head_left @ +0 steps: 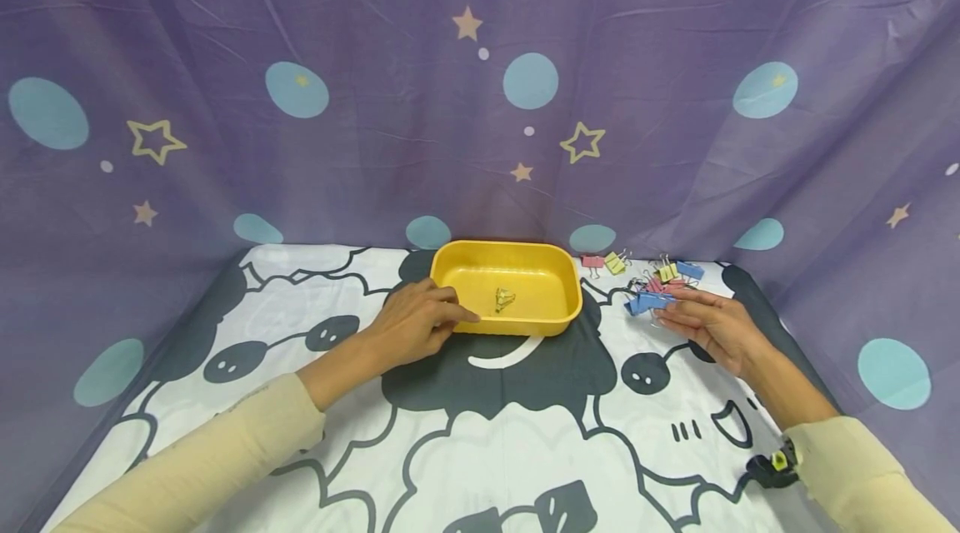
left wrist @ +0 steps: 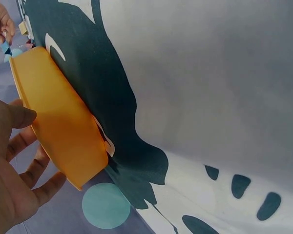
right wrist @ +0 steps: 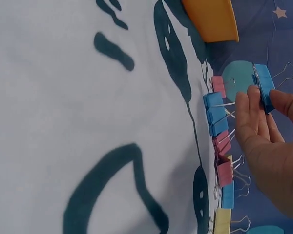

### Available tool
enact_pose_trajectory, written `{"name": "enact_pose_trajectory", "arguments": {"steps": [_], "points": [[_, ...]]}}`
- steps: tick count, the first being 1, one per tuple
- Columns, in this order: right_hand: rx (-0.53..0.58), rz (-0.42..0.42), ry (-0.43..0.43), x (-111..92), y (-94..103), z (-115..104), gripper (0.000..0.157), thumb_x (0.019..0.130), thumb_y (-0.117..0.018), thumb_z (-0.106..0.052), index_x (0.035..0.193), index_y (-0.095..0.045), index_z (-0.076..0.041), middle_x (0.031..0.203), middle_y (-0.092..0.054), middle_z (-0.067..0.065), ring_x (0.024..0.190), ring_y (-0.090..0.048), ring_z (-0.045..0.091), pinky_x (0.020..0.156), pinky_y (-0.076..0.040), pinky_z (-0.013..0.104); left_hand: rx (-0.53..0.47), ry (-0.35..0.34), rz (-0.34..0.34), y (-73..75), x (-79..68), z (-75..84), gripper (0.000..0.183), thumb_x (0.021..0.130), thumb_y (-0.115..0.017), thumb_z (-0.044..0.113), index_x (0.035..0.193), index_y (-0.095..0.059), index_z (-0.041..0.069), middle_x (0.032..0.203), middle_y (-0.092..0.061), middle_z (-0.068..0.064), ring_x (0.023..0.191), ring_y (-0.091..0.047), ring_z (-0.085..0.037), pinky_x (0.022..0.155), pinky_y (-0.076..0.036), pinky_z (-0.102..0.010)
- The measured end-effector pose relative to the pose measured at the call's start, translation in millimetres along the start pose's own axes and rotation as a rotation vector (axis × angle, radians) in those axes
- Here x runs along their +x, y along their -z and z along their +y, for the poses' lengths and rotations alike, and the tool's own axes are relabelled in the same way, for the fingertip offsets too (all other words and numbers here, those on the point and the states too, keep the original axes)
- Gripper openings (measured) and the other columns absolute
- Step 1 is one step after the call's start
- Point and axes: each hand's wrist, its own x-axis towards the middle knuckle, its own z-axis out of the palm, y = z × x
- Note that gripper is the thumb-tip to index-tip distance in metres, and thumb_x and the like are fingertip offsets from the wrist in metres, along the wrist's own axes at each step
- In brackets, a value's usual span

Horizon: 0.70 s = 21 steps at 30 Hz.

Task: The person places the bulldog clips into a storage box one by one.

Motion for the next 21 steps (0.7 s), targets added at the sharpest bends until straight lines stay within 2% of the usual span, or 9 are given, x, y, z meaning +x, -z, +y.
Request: {"name": "enact_pose_trajectory", "arguments": {"steps": [13, 21], "points": [[-0.036, -0.015, -0.024, 10, -18.6, -9, 0.038, 0.110, -0.054, 0.014, 0.118, -0.084, -0.008, 0.110, -0.083, 0.009, 0.106, -0.086, 0.025, 0.097, -0.068, 0.036, -0.014, 0.020, -0.027, -0.6, 0.8, -0.1, 0.043, 0.092, -0.078, 0.000, 0.122, -0.089, 0.030, 0.095, -0.074, 0.003, 0.086, -0.058, -0.020, 0.076, -0.047, -0.032], [-0.075, 0.023, -0.036, 17, -31.7, -13, 0.032, 0.110, -0.059, 0.009, 0.117, -0.083, -0.010, 0.103, -0.082, 0.008, 0.106, -0.086, 0.023, 0.098, -0.068, 0.035, -0.020, 0.012, -0.031, 0.0, 0.2, -0.8, 0.042, 0.095, -0.074, 0.001, 0.122, -0.089, 0.029, 0.093, -0.073, 0.002, 0.085, -0.057, -0.021, 0.076, -0.047, -0.034]]}}
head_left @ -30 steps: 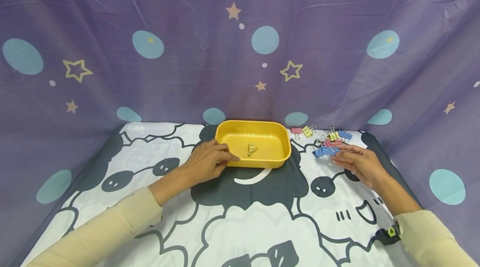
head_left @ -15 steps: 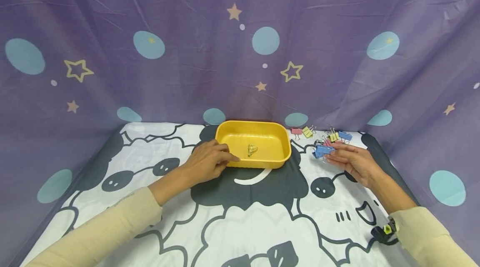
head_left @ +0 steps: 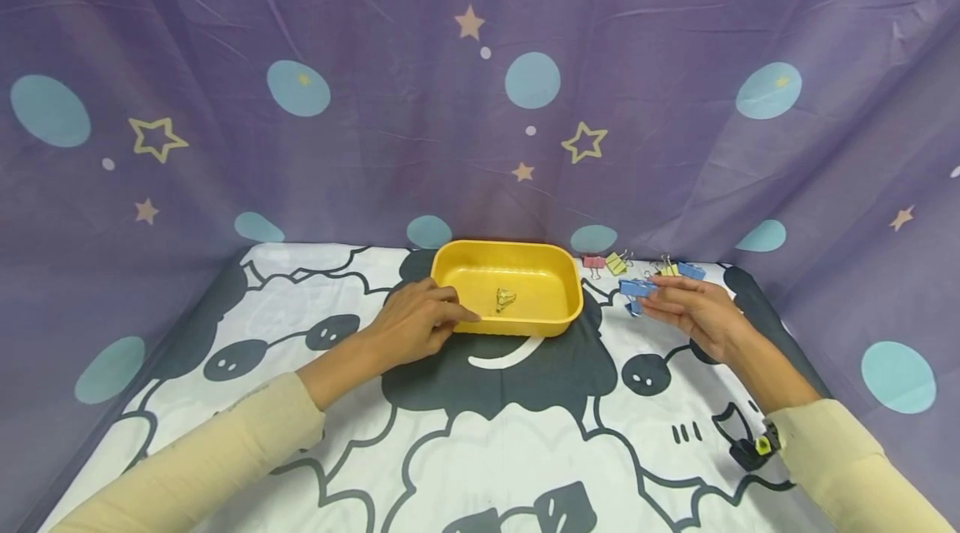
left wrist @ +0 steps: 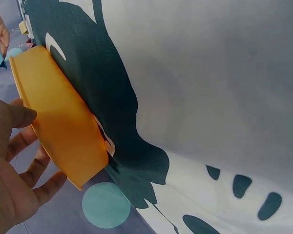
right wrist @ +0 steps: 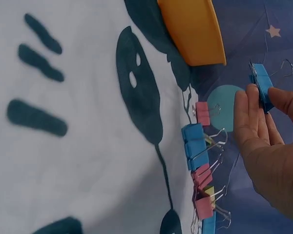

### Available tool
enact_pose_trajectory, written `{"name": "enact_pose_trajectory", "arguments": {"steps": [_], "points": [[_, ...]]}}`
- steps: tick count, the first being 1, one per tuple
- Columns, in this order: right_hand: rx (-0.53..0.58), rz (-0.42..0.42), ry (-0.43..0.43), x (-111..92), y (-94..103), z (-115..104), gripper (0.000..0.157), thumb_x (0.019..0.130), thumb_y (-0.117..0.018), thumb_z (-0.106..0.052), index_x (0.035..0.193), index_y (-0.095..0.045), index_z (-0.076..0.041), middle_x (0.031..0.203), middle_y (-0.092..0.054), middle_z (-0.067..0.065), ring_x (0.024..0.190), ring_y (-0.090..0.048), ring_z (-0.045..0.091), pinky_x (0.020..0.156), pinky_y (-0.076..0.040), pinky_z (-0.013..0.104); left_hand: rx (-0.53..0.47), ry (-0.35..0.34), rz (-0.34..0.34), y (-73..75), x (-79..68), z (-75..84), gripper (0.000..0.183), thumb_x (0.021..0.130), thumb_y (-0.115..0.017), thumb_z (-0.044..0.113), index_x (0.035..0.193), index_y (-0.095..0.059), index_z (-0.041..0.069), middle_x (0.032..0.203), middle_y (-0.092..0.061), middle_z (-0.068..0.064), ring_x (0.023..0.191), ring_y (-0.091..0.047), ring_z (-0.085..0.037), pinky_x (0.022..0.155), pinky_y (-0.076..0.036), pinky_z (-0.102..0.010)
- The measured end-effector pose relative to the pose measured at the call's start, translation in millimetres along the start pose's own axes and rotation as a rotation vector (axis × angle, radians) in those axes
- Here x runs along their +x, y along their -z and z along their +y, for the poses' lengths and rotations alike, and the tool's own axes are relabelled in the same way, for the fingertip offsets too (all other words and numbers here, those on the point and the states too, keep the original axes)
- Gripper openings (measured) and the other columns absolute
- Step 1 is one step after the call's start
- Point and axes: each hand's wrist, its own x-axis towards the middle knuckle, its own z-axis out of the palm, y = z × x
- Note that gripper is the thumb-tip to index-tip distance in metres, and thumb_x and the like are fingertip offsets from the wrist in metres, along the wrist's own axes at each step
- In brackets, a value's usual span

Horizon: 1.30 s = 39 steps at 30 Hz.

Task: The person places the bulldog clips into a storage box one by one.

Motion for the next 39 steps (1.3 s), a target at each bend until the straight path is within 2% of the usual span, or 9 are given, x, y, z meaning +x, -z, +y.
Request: {"name": "enact_pose_trajectory", "arguments": {"steps": [8, 16, 22, 28, 32, 39], "points": [[-0.011, 0.032, -0.014, 9, -15.9, -4, 0.029, 0.109, -0.063, 0.008, 0.111, -0.082, -0.013, 0.101, -0.084, 0.007, 0.104, -0.086, 0.023, 0.097, -0.068, 0.036, -0.005, 0.015, -0.015, 0.0, 0.0, 0.3, 0.044, 0.094, -0.072, 0.000, 0.123, -0.089, 0.029, 0.094, -0.073, 0.002, 0.086, -0.057, -0.020, 0.078, -0.048, -0.035], [-0.029, -0.003, 0.000, 15, -27.3, -6, 0.036, 0.110, -0.059, 0.009, 0.113, -0.084, -0.017, 0.101, -0.085, 0.004, 0.101, -0.086, 0.020, 0.096, -0.068, 0.032, 0.001, -0.004, 0.000, 0.4, -0.7, 0.4, 0.043, 0.093, -0.075, 0.000, 0.123, -0.089, 0.028, 0.093, -0.072, 0.003, 0.083, -0.055, -0.019, 0.076, -0.047, -0.033], [-0.058, 0.003, -0.023, 21, -37.1, -9, 0.034, 0.109, -0.064, 0.008, 0.113, -0.083, -0.020, 0.102, -0.084, 0.003, 0.104, -0.086, 0.020, 0.095, -0.068, 0.031, 0.009, 0.005, 0.003, -0.5, -0.1, 0.5, 0.044, 0.090, -0.078, -0.001, 0.121, -0.089, 0.029, 0.093, -0.072, 0.002, 0.084, -0.057, -0.019, 0.077, -0.048, -0.033], [-0.106, 0.021, -0.039, 28, -49.6, -12, 0.028, 0.108, -0.068, 0.004, 0.116, -0.081, -0.019, 0.107, -0.084, -0.001, 0.103, -0.085, 0.016, 0.096, -0.068, 0.032, 0.006, 0.018, 0.002, -0.3, 0.1, 1.1, 0.043, 0.092, -0.079, 0.000, 0.120, -0.090, 0.030, 0.094, -0.073, 0.003, 0.085, -0.058, -0.019, 0.077, -0.048, -0.034], [-0.124, 0.030, -0.033, 32, -58.2, -12, 0.027, 0.107, -0.071, 0.004, 0.115, -0.081, -0.019, 0.103, -0.085, 0.000, 0.100, -0.085, 0.016, 0.097, -0.068, 0.034, 0.002, 0.014, 0.003, 0.2, -0.1, 1.1, 0.042, 0.092, -0.078, 0.001, 0.121, -0.090, 0.029, 0.094, -0.073, 0.003, 0.084, -0.058, -0.019, 0.076, -0.048, -0.034], [-0.172, 0.032, 0.016, 37, -70.2, -11, 0.025, 0.104, -0.074, 0.005, 0.116, -0.085, -0.013, 0.103, -0.086, -0.001, 0.097, -0.085, 0.014, 0.094, -0.068, 0.032, 0.010, 0.008, 0.003, -0.6, 0.9, 0.4, 0.042, 0.092, -0.079, 0.001, 0.121, -0.090, 0.029, 0.093, -0.073, 0.003, 0.083, -0.057, -0.019, 0.076, -0.048, -0.033]]}}
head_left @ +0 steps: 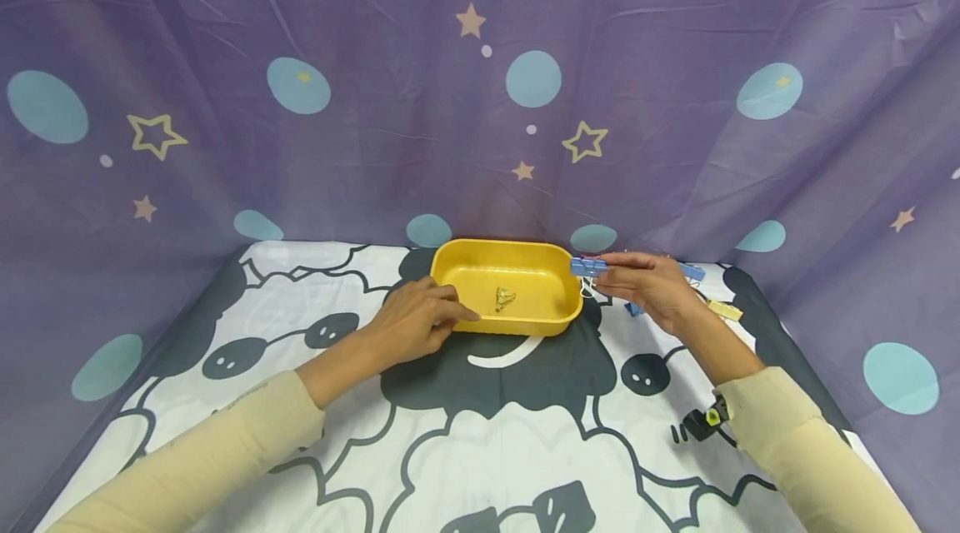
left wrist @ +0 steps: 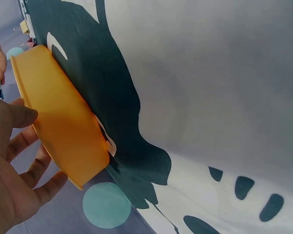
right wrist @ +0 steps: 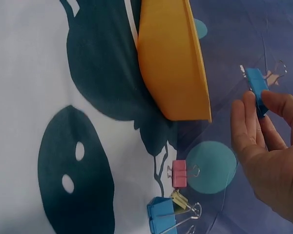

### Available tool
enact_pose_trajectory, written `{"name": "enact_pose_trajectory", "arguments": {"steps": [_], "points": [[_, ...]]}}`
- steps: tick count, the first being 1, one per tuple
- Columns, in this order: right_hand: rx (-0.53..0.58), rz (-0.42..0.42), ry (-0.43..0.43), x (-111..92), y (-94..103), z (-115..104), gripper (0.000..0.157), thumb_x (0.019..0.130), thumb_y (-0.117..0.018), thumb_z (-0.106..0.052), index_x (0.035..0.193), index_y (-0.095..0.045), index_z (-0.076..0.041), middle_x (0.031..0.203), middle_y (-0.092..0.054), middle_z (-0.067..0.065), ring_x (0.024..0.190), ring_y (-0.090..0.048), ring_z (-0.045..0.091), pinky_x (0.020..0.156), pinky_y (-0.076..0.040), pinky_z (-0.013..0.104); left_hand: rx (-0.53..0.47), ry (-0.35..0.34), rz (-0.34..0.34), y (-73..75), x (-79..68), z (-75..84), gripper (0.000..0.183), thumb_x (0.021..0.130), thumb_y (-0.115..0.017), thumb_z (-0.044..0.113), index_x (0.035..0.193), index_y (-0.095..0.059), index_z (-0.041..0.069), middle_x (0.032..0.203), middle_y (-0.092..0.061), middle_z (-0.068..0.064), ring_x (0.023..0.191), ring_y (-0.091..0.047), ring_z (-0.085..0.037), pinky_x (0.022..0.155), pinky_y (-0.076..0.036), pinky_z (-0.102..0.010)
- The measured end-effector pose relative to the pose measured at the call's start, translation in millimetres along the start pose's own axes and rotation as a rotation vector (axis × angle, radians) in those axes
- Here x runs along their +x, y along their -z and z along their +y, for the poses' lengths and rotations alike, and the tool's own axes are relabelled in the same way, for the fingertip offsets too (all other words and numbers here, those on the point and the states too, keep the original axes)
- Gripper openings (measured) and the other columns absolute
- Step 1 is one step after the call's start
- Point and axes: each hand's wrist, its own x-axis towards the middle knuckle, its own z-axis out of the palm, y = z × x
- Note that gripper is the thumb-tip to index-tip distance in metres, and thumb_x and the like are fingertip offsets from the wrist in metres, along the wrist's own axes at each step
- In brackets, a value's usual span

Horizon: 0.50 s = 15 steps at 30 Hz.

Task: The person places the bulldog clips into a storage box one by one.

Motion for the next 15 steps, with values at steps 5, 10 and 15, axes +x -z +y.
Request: {"name": "enact_pose_trajectory", "arguments": {"steps": [5, 10, 15], "points": [[-0.030, 0.020, 0.026, 4, -9.3, 1, 0.024, 0.103, -0.075, 0.006, 0.115, -0.086, -0.012, 0.100, -0.087, -0.002, 0.095, -0.086, 0.014, 0.092, -0.069, 0.032, 0.006, 0.003, 0.000, -0.8, 0.4, -0.2, 0.043, 0.091, -0.080, 0.000, 0.121, -0.090, 0.029, 0.094, -0.073, 0.003, 0.083, -0.058, -0.019, 0.076, -0.048, -0.033], [-0.103, 0.040, 0.043, 8, -20.0, 2, 0.038, 0.101, -0.078, 0.004, 0.138, -0.074, 0.008, 0.101, -0.086, -0.004, 0.095, -0.085, 0.011, 0.092, -0.068, 0.031, 0.003, 0.007, 0.001, -1.3, 0.2, -0.5, 0.041, 0.092, -0.080, 0.001, 0.121, -0.090, 0.030, 0.094, -0.074, 0.002, 0.084, -0.058, -0.019, 0.077, -0.049, -0.033], [-0.187, 0.046, 0.069, 10, -28.0, 1, 0.054, 0.099, -0.080, 0.001, 0.147, -0.062, 0.018, 0.102, -0.085, -0.008, 0.097, -0.083, 0.007, 0.094, -0.067, 0.030, 0.002, 0.010, 0.002, -1.8, 0.0, -0.8, 0.040, 0.093, -0.080, 0.002, 0.121, -0.090, 0.029, 0.095, -0.074, 0.003, 0.084, -0.058, -0.019, 0.077, -0.048, -0.033]]}}
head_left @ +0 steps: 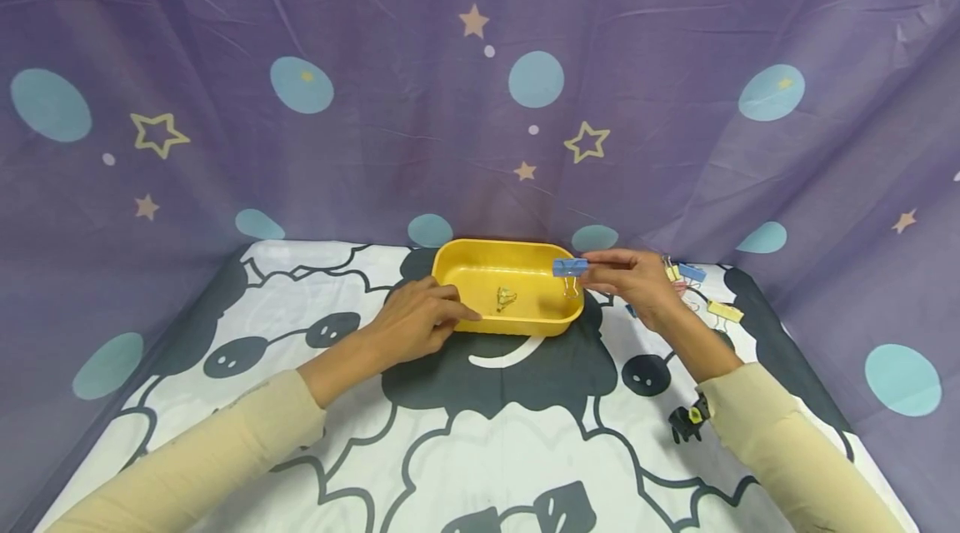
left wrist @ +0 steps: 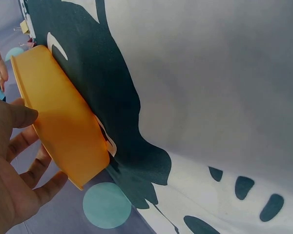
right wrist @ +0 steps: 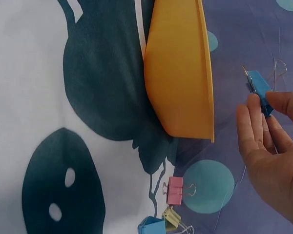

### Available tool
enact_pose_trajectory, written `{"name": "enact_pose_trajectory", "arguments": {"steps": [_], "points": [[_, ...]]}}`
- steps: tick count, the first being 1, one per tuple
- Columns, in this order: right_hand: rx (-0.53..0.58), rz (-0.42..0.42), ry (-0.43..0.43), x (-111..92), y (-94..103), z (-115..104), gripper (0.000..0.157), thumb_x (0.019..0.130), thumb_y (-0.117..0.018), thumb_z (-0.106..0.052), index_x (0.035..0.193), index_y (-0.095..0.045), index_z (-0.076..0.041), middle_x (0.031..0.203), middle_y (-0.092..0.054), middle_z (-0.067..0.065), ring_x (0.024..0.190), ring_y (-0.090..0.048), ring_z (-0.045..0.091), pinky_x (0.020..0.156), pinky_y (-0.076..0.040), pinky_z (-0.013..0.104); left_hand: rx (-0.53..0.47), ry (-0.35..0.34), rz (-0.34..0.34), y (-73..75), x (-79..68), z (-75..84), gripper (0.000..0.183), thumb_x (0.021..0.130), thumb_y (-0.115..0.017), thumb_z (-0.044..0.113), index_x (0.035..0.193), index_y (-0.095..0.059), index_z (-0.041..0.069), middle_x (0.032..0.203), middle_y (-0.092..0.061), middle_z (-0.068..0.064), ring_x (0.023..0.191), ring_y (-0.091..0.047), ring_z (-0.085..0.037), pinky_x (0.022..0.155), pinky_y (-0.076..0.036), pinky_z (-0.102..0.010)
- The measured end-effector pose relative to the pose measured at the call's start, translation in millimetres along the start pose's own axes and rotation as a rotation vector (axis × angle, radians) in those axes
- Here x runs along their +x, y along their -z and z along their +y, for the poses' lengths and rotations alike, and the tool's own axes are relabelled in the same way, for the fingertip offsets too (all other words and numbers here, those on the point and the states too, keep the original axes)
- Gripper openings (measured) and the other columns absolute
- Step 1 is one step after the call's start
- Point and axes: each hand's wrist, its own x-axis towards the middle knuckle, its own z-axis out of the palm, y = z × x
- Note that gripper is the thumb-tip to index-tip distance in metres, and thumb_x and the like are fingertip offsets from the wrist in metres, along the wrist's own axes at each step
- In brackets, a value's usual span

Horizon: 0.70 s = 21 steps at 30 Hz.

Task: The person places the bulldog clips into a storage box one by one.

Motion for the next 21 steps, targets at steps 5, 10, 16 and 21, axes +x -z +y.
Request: {"name": "enact_pose_trajectory", "arguments": {"steps": [5, 10, 16, 21], "points": [[-0.082, 0.007, 0.043, -1, -6.3, 0, 0.050, 0.098, -0.083, -0.002, 0.142, -0.068, 0.016, 0.099, -0.085, -0.012, 0.096, -0.081, 0.004, 0.092, -0.067, 0.026, 0.005, -0.001, 0.003, -0.8, 0.5, 0.5, 0.039, 0.094, -0.080, 0.002, 0.120, -0.090, 0.029, 0.095, -0.074, 0.004, 0.084, -0.058, -0.018, 0.077, -0.049, -0.033], [-0.176, 0.008, 0.065, 0, -11.4, 1, 0.047, 0.096, -0.087, -0.008, 0.137, -0.075, 0.010, 0.101, -0.085, -0.013, 0.097, -0.079, 0.002, 0.092, -0.064, 0.020, 0.007, -0.003, 0.003, 0.1, 0.7, 1.2, 0.039, 0.094, -0.080, 0.002, 0.120, -0.090, 0.029, 0.095, -0.073, 0.003, 0.084, -0.059, -0.019, 0.077, -0.049, -0.033], [-0.229, 0.009, 0.095, 1, -17.1, 1, 0.046, 0.094, -0.088, -0.009, 0.134, -0.077, 0.009, 0.105, -0.087, -0.012, 0.098, -0.078, -0.001, 0.091, -0.062, 0.016, 0.007, -0.003, 0.005, -0.4, 0.5, 0.5, 0.039, 0.094, -0.080, 0.002, 0.120, -0.090, 0.029, 0.094, -0.073, 0.004, 0.085, -0.059, -0.019, 0.077, -0.050, -0.033], [-0.270, 0.006, 0.102, 4, -23.9, 2, 0.044, 0.094, -0.090, -0.011, 0.133, -0.080, 0.005, 0.121, -0.087, 0.006, 0.099, -0.078, 0.000, 0.091, -0.061, 0.016, 0.003, 0.005, 0.000, 0.0, 0.0, 0.5, 0.040, 0.093, -0.079, 0.002, 0.120, -0.090, 0.029, 0.095, -0.074, 0.004, 0.086, -0.060, -0.019, 0.079, -0.050, -0.034]]}}
